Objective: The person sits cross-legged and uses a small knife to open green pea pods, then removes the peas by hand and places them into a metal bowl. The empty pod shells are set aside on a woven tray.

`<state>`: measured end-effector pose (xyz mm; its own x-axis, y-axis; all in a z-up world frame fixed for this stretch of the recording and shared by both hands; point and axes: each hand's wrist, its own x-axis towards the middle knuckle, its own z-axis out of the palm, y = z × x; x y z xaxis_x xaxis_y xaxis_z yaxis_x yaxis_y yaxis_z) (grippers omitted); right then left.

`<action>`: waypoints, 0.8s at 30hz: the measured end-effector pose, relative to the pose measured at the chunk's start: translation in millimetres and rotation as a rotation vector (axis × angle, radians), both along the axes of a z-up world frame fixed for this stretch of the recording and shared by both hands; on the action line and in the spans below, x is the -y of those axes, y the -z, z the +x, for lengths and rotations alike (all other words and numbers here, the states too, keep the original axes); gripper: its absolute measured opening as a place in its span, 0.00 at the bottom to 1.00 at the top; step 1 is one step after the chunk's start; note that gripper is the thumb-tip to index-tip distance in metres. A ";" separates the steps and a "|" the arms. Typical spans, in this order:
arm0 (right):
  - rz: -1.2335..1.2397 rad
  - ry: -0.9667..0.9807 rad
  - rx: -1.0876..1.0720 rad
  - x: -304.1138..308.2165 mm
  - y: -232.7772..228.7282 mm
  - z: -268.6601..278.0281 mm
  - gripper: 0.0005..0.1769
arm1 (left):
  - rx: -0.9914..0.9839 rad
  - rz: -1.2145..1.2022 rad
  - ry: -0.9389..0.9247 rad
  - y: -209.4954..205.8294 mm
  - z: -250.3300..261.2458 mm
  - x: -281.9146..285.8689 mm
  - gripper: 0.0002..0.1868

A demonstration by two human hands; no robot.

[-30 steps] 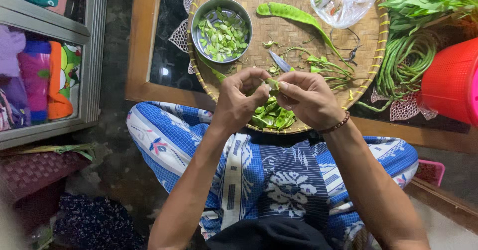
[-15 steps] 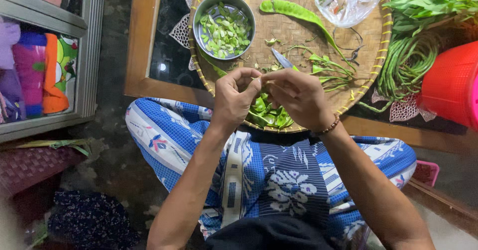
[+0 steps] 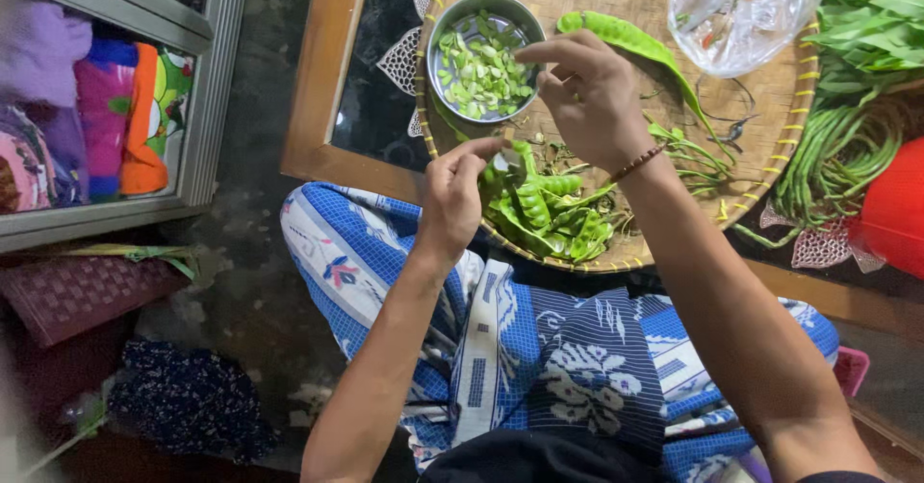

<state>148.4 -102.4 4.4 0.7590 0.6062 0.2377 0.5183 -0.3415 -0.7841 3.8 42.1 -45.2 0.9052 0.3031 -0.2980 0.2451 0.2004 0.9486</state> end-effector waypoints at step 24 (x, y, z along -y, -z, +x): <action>0.237 0.031 -0.161 5.4 35.8 5.7 0.16 | 0.074 0.111 -0.007 -1.4 9.0 10.1 0.18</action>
